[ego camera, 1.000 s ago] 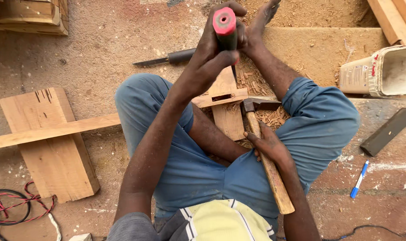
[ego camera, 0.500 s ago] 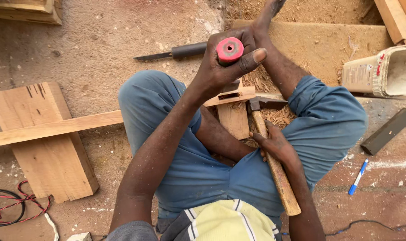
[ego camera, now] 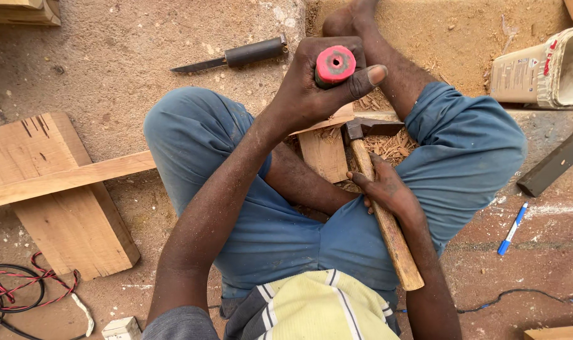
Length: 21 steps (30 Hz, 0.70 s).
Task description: The person carves and shapes a piece of wood using a chisel and a hammer, striking the tool to create a mortise while sitting on the ground.
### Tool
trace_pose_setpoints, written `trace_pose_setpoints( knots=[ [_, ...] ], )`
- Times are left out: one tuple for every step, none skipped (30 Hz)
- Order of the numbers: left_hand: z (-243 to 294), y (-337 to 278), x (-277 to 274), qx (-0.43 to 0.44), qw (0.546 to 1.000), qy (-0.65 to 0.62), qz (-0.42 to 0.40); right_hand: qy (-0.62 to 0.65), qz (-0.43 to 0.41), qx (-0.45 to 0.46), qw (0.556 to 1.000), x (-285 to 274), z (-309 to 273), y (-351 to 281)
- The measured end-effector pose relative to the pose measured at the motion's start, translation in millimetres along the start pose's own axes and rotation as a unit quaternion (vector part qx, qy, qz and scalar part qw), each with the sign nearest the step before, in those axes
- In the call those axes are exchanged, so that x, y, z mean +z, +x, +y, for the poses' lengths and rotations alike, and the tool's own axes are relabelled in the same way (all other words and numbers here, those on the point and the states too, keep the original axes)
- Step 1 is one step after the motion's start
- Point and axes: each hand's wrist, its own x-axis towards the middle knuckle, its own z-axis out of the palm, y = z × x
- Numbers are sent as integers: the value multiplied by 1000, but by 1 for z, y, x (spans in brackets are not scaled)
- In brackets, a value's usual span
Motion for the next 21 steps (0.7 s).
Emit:
trace_pose_setpoints(
  knots=[
    [0, 1, 3, 4, 1000, 3, -2, 5, -1, -5, 1000, 0, -1, 0],
    [1, -1, 4, 12, 1000, 6, -3, 10, -4, -9, 1000, 1, 0, -1],
    [3, -2, 4, 20, 1000, 9, -3, 10, -7, -9, 1000, 0, 0, -2],
    [5, -2, 3, 28, 1000, 12, -7, 13, -7, -10, 1000, 0, 1, -2],
    [6, -2, 0, 29, 999, 11, -10, 16, -8, -10, 1000, 0, 1, -1],
    [7, -3, -4, 25, 1000, 7, -14, 15, -9, -4, 1000, 0, 3, -2],
    [8, -5, -6, 20, 1000, 3, -17, 14, -10, 2, 1000, 1, 4, -1],
    [7, -5, -8, 31, 999, 13, -12, 10, -10, 2, 1000, -1, 3, 1],
    [7, -5, -10, 42, 999, 23, -6, 12, -7, 8, 1000, -1, 2, 0],
    [7, -6, -11, 54, 998, 34, 1, 14, -5, 13, 1000, 1, 1, 0],
    [6, -7, -9, 54, 998, 18, 5, 15, -4, 18, 1000, 1, 0, -1],
    [5, -8, -8, 53, 999, 2, 8, 18, -2, 12, 1000, 2, -1, -2],
    [4, -9, -7, 53, 998, -14, 12, 21, 0, 7, 1000, 2, -1, -3],
    [3, -11, -6, 26, 999, -17, 16, 25, 4, 3, 1000, 1, -1, -4],
    [1, -13, -5, -2, 1000, -21, 20, 16, 2, 9, 1000, 2, -1, -5],
    [-1, -14, -6, -27, 999, -23, 23, 7, 1, 13, 1000, 1, -2, -3],
    [-3, -15, -6, -19, 999, -22, 29, -2, 0, 17, 1000, 1, -3, -2],
    [-5, -18, -5, -13, 999, -21, 34, -4, 3, 25, 1000, 1, -2, -3],
    [-8, -21, -5, -6, 999, -20, 39, -5, 6, 32, 999, 1, -2, -4],
    [-13, -23, -5, 15, 999, -11, 28, -7, 9, 40, 999, 1, -3, -4],
    [-20, -22, -5, 36, 999, -1, 16, -3, 7, 28, 1000, 0, -4, -4]
  ],
)
